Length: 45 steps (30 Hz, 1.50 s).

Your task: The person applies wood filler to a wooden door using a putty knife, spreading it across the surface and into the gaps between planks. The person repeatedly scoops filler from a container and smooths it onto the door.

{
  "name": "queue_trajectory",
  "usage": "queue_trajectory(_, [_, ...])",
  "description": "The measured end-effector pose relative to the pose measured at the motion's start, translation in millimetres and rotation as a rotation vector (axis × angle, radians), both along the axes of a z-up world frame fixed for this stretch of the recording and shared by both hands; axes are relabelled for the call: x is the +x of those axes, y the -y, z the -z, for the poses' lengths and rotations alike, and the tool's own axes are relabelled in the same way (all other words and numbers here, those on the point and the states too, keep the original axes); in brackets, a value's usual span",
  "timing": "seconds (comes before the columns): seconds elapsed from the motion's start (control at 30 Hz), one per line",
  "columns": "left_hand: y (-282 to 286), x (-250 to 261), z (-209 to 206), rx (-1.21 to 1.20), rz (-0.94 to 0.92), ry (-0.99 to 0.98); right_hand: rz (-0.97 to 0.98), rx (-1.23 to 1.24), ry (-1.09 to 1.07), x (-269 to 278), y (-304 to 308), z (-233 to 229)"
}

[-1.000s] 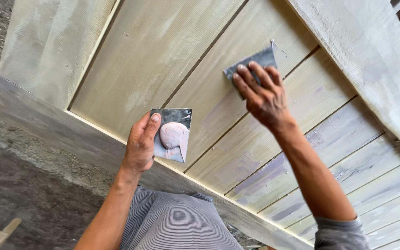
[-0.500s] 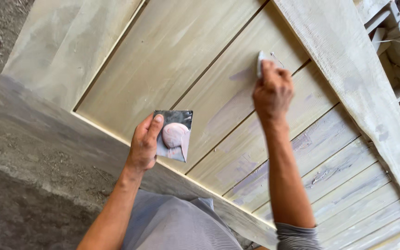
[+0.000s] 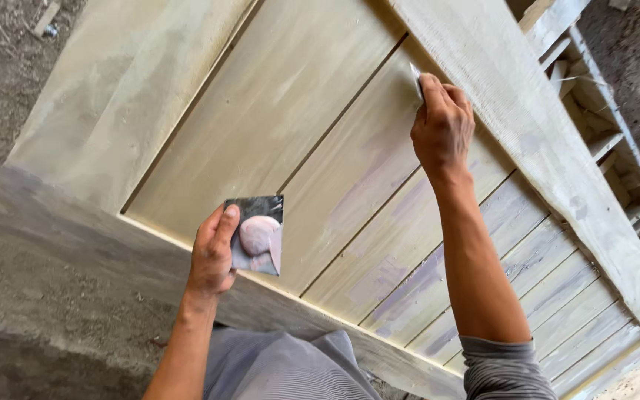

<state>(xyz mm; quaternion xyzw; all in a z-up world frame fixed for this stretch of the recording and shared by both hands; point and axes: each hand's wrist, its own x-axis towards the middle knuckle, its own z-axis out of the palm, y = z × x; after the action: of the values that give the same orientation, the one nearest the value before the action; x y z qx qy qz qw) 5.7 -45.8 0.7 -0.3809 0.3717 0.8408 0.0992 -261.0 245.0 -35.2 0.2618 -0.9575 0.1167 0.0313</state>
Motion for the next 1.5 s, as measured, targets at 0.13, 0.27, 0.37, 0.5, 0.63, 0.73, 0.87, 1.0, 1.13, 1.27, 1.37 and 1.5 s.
queue_trajectory(0.13, [7,1,9,-0.005,-0.041,0.072,0.026,0.049,-0.089,-10,11,20])
queue_trajectory(0.27, [8,4,13,-0.004,-0.030,0.051,0.085,0.037,0.024,17,18,26])
queue_trajectory(0.37, [6,-12,17,-0.008,-0.038,0.058,0.041,0.012,0.022,40,23,20])
queue_trajectory(0.5, [-1,-17,5,0.025,-0.013,-0.012,-0.021,-0.032,0.082,93,32,7])
queue_trajectory(0.63, [1,-24,-6,0.015,0.003,-0.007,-0.134,-0.038,0.133,100,13,-11])
queue_trajectory(0.73, [3,-6,-11,0.006,0.000,-0.009,-0.088,-0.037,0.039,57,-24,-12])
queue_trajectory(0.87, [11,7,-10,-0.036,-0.015,0.040,0.101,-0.045,-0.024,18,-48,2])
queue_trajectory(1.0, [16,8,-8,-0.050,-0.039,0.029,0.211,0.004,0.135,49,-18,19])
queue_trajectory(1.13, [16,1,-7,-0.052,-0.013,-0.008,0.109,-0.052,0.080,119,32,20])
queue_trajectory(1.27, [16,-2,-20,-0.038,0.002,-0.103,0.123,-0.055,0.121,184,61,8])
queue_trajectory(1.37, [17,11,-32,-0.011,0.007,-0.163,0.092,-0.090,0.153,225,69,-6])
queue_trajectory(1.5, [18,35,-35,-0.075,-0.022,-0.131,0.047,-0.251,0.378,265,70,-44])
